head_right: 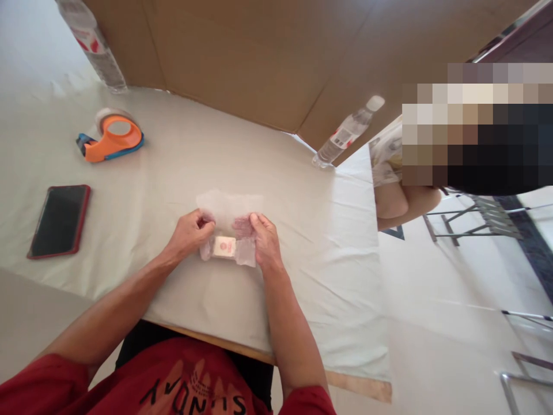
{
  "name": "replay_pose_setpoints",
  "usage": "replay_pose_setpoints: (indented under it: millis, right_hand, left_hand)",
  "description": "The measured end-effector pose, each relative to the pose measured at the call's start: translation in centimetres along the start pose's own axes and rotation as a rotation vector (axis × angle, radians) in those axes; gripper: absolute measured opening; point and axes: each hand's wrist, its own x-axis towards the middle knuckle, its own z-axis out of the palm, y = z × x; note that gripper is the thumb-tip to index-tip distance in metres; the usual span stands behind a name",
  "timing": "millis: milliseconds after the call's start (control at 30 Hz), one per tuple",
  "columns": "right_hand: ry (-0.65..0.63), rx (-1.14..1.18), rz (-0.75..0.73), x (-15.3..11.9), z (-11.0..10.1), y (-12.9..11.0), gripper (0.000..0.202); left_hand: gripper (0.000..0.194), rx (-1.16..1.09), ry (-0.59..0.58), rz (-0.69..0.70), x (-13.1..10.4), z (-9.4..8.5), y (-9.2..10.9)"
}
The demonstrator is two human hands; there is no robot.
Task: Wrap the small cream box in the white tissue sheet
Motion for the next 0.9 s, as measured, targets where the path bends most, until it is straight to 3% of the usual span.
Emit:
replay_pose_setpoints:
  millis: [200,333,400,533,667,800,867,900]
  right_hand:
    - [0.238,-0.026,-0.097,2.4,-2.4,0.5,0.037]
    - [0.444,-0.256,-0.324,2.2,-3.5,0.1,0.033]
    - [0.461,-0.385,-0.456,0.9,-3.5,-0.5,0.035]
    - [0.084,-0.605,-0.402,-2.2,-3.0,-1.2,0.037]
    - [-0.083,-0.583,-0.301,-4.4,-2.9,-0.7,0.04]
    - [-0.423,-0.582,-0.2,-6.5,-3.6,-0.6,0.032]
    - [-0.515,-0.691,-0.159,-7.3,-3.9,-0.7,0.026]
    - [-0.497,-0.738,-0.163,-7.5,-3.9,-0.7,0.023]
  left_hand:
    - [0.033,-0.49,0.094,-0.208,2.0,-1.6,-1.3]
    - [0.04,-0.32,0.324,-0.028,1.8,-2.1,-1.0]
    - [0.032,-0.173,0.327,0.106,1.1,-2.1,-0.5]
    - [0.028,0.054,0.126,0.194,0.1,-1.6,0.3]
    - [0.043,0.044,-0.041,0.111,0.2,-2.2,0.4]
    - [0.06,-0.21,-0.47,0.12,0.3,-4.2,0.6]
    - [0.05,-0.104,-0.651,0.086,0.3,-4.7,0.7]
    - [0.04,-0.02,-0.645,0.081,0.2,-4.7,0.7]
